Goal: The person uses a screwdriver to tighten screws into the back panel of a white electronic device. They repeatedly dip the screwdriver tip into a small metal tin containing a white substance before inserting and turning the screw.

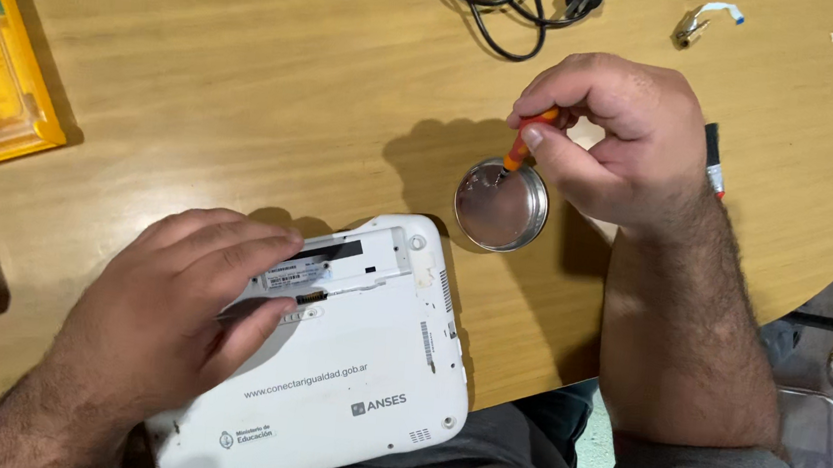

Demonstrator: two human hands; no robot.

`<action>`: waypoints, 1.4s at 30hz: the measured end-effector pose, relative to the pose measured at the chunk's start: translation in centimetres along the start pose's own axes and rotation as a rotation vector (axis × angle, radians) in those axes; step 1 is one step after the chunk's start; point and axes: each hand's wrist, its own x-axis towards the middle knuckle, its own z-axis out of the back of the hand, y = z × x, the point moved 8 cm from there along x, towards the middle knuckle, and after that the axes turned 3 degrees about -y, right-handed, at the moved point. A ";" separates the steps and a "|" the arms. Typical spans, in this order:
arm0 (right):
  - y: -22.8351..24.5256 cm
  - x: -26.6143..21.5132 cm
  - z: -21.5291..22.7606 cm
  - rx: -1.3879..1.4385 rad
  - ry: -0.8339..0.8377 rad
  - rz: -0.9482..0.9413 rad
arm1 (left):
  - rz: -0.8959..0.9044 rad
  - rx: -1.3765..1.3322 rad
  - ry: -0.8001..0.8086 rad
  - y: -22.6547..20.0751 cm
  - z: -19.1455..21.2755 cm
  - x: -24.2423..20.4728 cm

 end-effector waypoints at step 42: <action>7.5 -5.4 -6.5 0.443 -0.133 0.462 | -0.013 -0.380 -0.077 -2.6 -2.1 -1.0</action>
